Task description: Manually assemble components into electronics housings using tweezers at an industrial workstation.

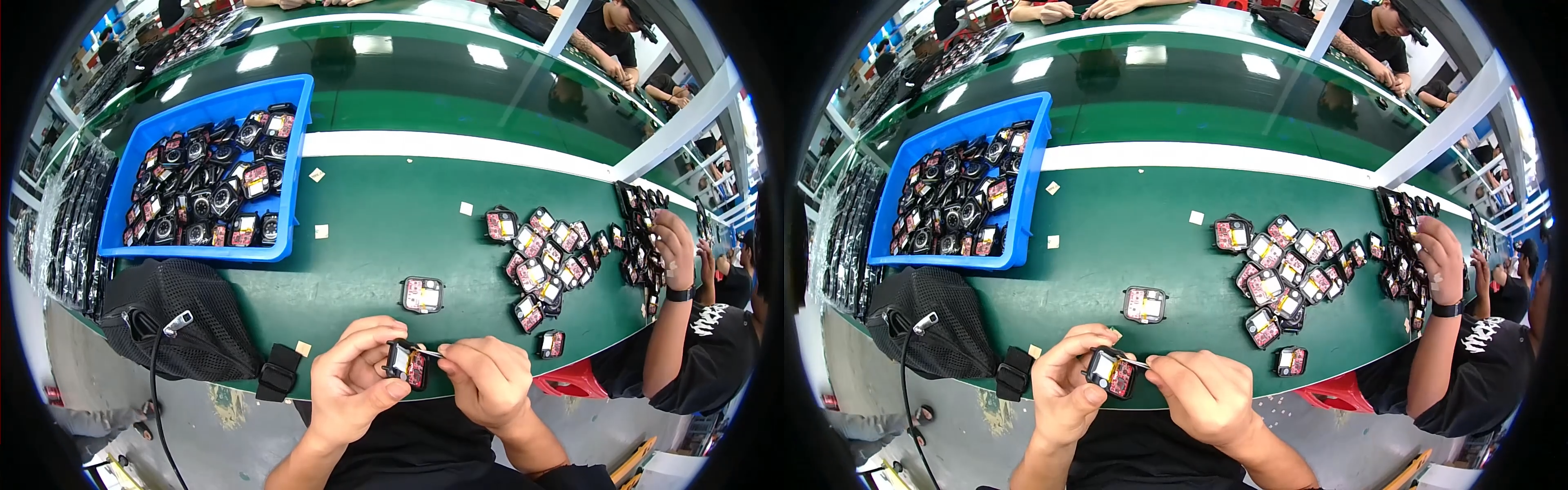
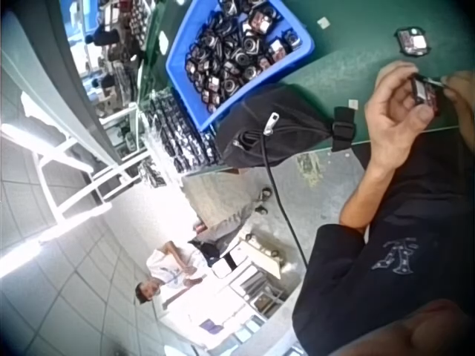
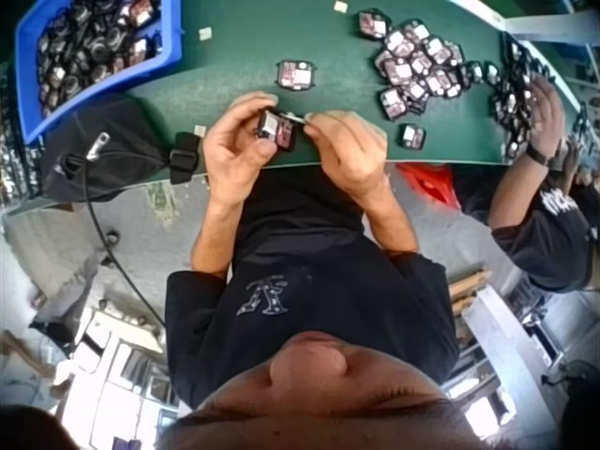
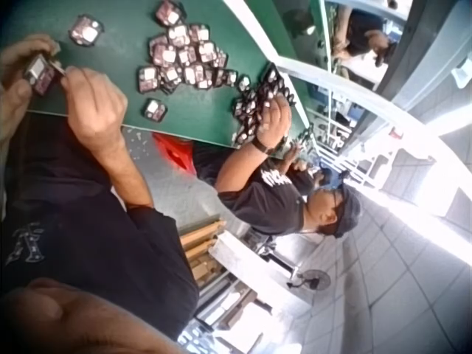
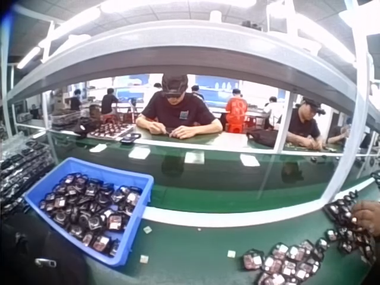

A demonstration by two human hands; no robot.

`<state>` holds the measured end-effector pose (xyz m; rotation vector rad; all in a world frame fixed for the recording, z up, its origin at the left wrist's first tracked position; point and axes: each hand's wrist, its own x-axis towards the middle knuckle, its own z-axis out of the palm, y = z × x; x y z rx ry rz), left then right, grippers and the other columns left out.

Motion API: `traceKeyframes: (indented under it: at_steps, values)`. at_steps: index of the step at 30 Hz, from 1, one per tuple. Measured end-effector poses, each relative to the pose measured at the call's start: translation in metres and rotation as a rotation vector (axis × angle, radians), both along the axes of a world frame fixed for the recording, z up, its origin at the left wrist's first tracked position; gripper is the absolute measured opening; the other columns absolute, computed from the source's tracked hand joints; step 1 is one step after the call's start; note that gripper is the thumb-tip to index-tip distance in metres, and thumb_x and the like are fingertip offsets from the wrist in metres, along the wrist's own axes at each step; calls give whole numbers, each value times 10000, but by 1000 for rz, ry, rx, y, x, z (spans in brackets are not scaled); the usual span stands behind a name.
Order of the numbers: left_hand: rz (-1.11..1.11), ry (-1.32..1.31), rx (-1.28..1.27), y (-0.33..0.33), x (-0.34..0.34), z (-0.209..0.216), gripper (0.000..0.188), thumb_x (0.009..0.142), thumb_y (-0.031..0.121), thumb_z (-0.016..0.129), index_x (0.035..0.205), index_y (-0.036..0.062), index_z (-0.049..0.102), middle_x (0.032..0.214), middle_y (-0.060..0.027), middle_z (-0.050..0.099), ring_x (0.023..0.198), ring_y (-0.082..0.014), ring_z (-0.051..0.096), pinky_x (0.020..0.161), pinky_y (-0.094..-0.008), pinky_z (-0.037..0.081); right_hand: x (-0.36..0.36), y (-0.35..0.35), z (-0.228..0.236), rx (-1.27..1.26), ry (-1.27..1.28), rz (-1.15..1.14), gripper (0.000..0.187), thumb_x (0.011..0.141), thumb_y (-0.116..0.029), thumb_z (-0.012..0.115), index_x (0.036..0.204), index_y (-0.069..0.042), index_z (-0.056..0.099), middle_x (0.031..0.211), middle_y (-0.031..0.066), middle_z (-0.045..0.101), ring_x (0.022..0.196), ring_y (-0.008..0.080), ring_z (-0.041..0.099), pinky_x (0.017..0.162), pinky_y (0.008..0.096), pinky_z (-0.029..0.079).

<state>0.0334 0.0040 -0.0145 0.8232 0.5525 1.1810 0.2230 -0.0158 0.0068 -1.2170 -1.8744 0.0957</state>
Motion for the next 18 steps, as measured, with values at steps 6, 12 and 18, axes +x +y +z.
traceKeyframes:
  at_steps: [6,12,18]
  values:
    - [-13,-3,9,1,0,1,537,819,9,844,1282,-101,597,1360,-169,501,1152,-232,626,975,-344,538,3,3,4,-41,3,29,242,716,-18,831,922,-14,702,795,70,702,601,200,653,508,312,524]
    - [-16,-16,-8,1,-1,0,532,818,-8,839,1281,-104,596,1360,-170,500,1168,-244,626,962,-340,549,-1,1,2,-35,-33,12,147,809,-45,794,911,1,699,788,95,703,596,223,665,514,308,521]
    - [10,2,-1,0,1,3,528,803,-67,824,1277,-113,595,1337,-187,533,1183,-263,623,989,-372,565,-3,3,2,8,-126,-31,222,743,-50,828,936,-25,721,799,52,691,595,176,643,502,293,511]
